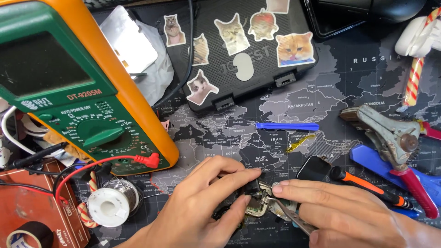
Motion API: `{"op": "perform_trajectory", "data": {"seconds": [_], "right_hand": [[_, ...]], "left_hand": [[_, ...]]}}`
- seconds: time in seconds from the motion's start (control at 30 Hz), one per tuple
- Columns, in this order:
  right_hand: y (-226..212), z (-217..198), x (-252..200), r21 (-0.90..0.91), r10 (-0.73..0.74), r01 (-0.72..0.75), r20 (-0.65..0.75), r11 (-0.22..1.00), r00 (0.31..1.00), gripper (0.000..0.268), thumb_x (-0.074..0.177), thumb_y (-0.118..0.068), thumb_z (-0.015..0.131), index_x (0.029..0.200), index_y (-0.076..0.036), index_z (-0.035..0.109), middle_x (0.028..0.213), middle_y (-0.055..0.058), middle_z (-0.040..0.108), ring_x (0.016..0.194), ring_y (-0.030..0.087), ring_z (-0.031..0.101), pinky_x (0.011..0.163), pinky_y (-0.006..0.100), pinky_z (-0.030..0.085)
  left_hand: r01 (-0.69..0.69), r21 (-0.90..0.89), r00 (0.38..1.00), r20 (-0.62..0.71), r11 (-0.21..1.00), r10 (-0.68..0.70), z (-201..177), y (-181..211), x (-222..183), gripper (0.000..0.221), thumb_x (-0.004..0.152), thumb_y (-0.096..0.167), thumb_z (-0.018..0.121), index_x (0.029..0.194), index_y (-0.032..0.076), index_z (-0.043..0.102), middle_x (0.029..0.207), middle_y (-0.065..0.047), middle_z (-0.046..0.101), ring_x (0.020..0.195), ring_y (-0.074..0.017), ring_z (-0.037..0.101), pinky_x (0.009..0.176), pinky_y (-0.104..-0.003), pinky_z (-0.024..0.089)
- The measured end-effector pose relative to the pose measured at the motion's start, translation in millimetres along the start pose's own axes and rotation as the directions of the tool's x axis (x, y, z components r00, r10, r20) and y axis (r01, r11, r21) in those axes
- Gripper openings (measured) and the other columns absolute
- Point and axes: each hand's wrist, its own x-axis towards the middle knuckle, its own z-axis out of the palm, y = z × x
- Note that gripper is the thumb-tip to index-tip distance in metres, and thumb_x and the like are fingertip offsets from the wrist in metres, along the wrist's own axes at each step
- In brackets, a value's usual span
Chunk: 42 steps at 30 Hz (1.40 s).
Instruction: Repairing or disassembling a small electronic device using tweezers and hands
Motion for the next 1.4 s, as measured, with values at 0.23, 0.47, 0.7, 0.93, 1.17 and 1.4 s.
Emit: {"op": "perform_trajectory", "data": {"seconds": [0.23, 0.47, 0.7, 0.93, 1.17, 1.4], "right_hand": [[8, 5, 1, -0.049, -0.111, 0.111, 0.002, 0.993, 0.994, 0.019, 0.104, -0.018, 0.068, 0.117, -0.004, 0.07, 0.155, 0.029, 0.07, 0.146, 0.041, 0.075, 0.119, 0.054, 0.062], [6, 12, -1, -0.078, -0.076, 0.077, 0.012, 0.994, 0.997, 0.018, 0.104, -0.019, 0.07, 0.112, -0.003, 0.07, 0.158, 0.03, 0.066, 0.149, 0.042, 0.071, 0.118, 0.053, 0.061], [-2, 11, 8, -0.062, -0.144, 0.148, 0.063, 0.987, 0.988, 0.015, 0.108, -0.015, 0.064, 0.105, -0.001, 0.065, 0.147, 0.033, 0.07, 0.153, 0.046, 0.067, 0.122, 0.059, 0.057], [-2, 17, 10, -0.174, -0.185, 0.192, 0.059, 0.966, 0.981, 0.02, 0.109, -0.018, 0.063, 0.096, -0.003, 0.065, 0.145, 0.031, 0.07, 0.15, 0.043, 0.069, 0.119, 0.054, 0.059], [-1, 27, 18, -0.277, -0.261, 0.252, 0.003, 0.927, 0.965, 0.02, 0.105, -0.011, 0.063, 0.09, 0.003, 0.062, 0.133, 0.033, 0.073, 0.141, 0.043, 0.073, 0.119, 0.057, 0.062], [-6, 32, 22, -0.27, -0.198, 0.186, -0.018, 0.945, 0.98, 0.015, 0.101, -0.009, 0.062, 0.093, 0.004, 0.066, 0.138, 0.036, 0.072, 0.143, 0.042, 0.072, 0.118, 0.053, 0.064]], "left_hand": [[0.002, 0.011, 1.0, -0.011, 1.0, -0.002, 1, -2, -3, 0.034, 0.107, 0.007, 0.067, 0.14, 0.001, 0.064, 0.116, -0.016, 0.066, 0.103, -0.0299, 0.071, 0.092, -0.039, 0.059], [-0.01, 0.003, 1.0, -0.012, 1.0, 0.01, -2, 0, -4, 0.033, 0.106, 0.004, 0.067, 0.139, -0.001, 0.064, 0.116, -0.016, 0.066, 0.103, -0.0313, 0.07, 0.093, -0.041, 0.059], [0.011, -0.026, 1.0, -0.002, 1.0, -0.011, -4, 2, -6, 0.033, 0.105, 0.003, 0.067, 0.138, -0.001, 0.065, 0.116, -0.016, 0.065, 0.105, -0.031, 0.07, 0.095, -0.041, 0.058], [0.015, -0.025, 1.0, -0.018, 1.0, -0.016, -6, 5, -7, 0.034, 0.105, 0.002, 0.068, 0.138, -0.001, 0.065, 0.115, -0.016, 0.065, 0.103, -0.0308, 0.069, 0.093, -0.041, 0.058], [0.021, -0.021, 1.0, -0.02, 1.0, -0.021, -7, 3, -11, 0.034, 0.104, 0.001, 0.067, 0.138, -0.001, 0.065, 0.116, -0.016, 0.065, 0.103, -0.0314, 0.069, 0.092, -0.041, 0.057], [0.022, -0.023, 0.999, -0.024, 0.999, -0.023, -9, -1, -15, 0.034, 0.105, 0.002, 0.066, 0.138, -0.001, 0.065, 0.116, -0.016, 0.065, 0.104, -0.0318, 0.069, 0.093, -0.041, 0.057]]}}
